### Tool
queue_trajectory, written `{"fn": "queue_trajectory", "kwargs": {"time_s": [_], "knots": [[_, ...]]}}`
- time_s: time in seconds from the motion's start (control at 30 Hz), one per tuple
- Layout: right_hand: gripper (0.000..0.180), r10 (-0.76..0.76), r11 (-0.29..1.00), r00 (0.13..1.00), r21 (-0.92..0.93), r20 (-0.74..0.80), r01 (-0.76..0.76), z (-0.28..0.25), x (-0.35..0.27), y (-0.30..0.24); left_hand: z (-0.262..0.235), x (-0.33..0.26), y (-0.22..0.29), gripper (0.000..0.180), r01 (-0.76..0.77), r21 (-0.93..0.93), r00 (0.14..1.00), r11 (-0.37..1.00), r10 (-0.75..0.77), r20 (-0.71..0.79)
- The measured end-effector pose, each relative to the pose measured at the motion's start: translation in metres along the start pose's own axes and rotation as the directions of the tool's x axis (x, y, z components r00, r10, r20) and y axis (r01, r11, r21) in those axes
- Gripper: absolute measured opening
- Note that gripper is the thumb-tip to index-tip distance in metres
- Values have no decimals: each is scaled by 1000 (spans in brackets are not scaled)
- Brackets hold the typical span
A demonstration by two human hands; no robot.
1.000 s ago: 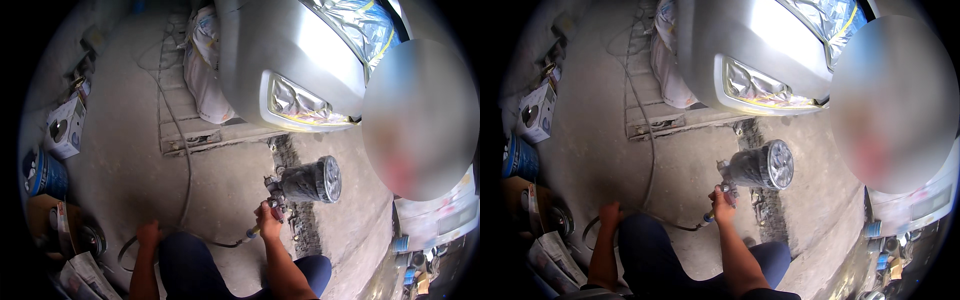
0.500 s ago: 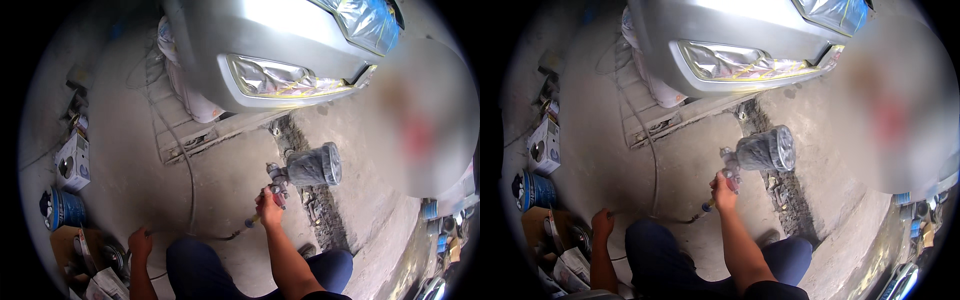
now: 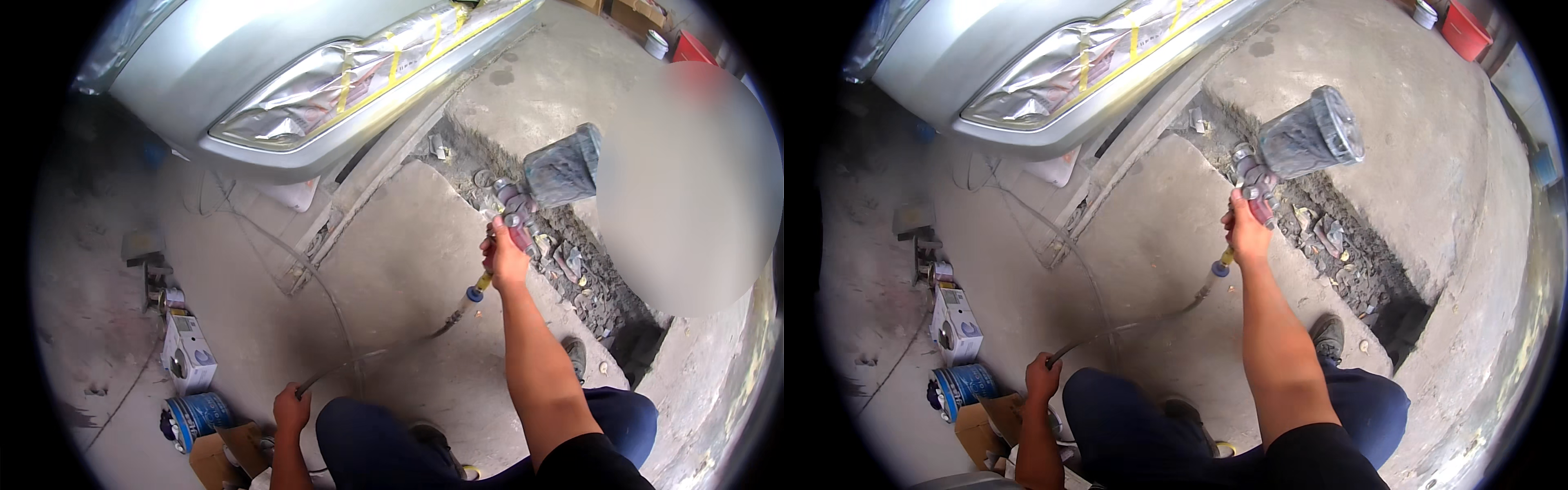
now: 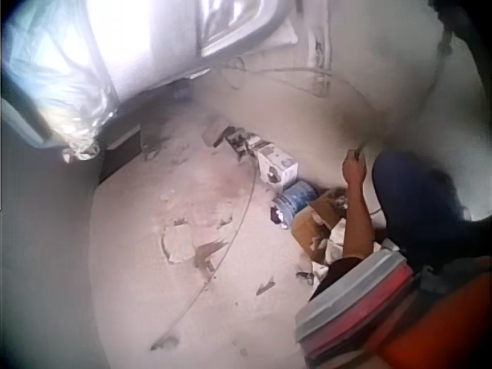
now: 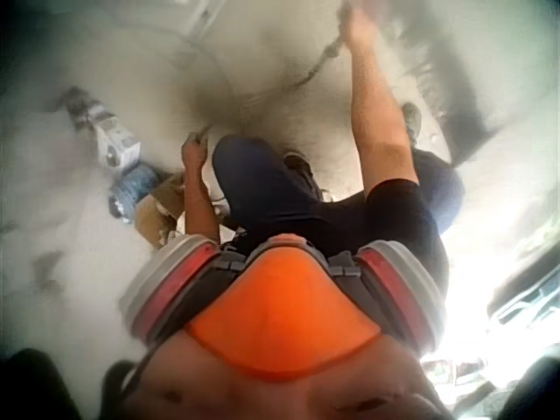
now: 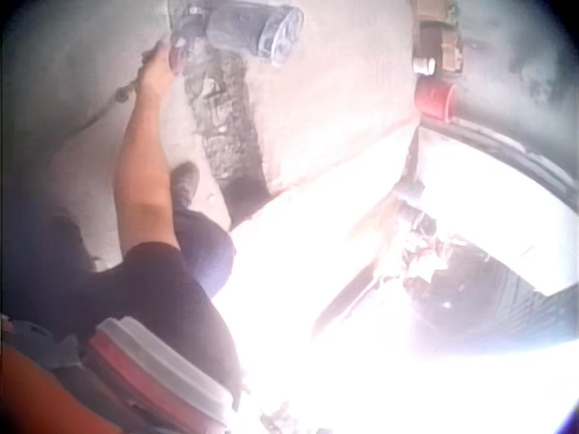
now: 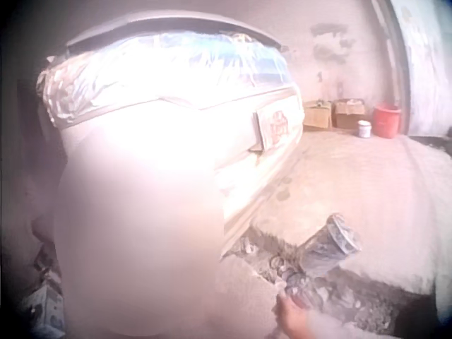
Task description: The person uses a spray gun to apply paint to the rear bumper of a silver car. The car is partially masked with blue plastic and yellow tape to protect other areas. The person moves around the vehicle, spraying the bumper from various angles to ensure even coverage.
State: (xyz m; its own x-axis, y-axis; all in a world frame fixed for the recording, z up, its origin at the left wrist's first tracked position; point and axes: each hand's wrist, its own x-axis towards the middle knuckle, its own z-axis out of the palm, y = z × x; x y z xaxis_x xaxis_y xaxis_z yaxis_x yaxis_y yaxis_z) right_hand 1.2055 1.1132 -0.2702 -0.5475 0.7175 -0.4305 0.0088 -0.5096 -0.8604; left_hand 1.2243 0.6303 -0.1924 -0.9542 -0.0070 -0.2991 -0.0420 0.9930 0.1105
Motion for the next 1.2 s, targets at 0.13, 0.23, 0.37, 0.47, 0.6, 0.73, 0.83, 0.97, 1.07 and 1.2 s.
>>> {"fn": "queue_trajectory", "kwargs": {"time_s": [0.13,0.23,0.37,0.47,0.6,0.73,0.83,0.97,1.07,1.2], "knots": [[34,-36,999,997,35,-71,38,-36,16,-26,11,29,64,26,-130,47,988,990,133,-82],[33,8,1000,995,15,101,-10,-41,16,-24,4,26,100,27,-81,81,993,993,88,-78],[30,132,991,915,-20,381,-134,-19,21,-8,-14,10,118,27,25,149,998,988,-16,-65],[25,256,961,823,-40,506,-275,-4,28,-3,-19,-9,112,26,3,138,996,990,9,-91],[24,260,957,820,-24,510,-288,-7,62,-11,-20,-30,144,26,20,127,998,992,-11,-68],[25,153,985,943,30,297,-170,-34,125,-42,-5,-37,200,27,2,86,999,996,2,-49],[29,58,998,989,10,133,-60,-55,168,-63,5,-30,244,28,-77,84,994,993,84,-77],[30,-9,996,999,85,52,5,-70,203,-80,8,-23,293,26,-146,85,975,986,158,-156],[29,52,996,988,60,147,-61,-62,200,-77,-6,-32,291,25,-108,109,972,988,128,-196],[32,124,991,948,19,292,-135,-52,166,-60,-33,-57,295,22,37,90,985,995,-21,-169]]}}
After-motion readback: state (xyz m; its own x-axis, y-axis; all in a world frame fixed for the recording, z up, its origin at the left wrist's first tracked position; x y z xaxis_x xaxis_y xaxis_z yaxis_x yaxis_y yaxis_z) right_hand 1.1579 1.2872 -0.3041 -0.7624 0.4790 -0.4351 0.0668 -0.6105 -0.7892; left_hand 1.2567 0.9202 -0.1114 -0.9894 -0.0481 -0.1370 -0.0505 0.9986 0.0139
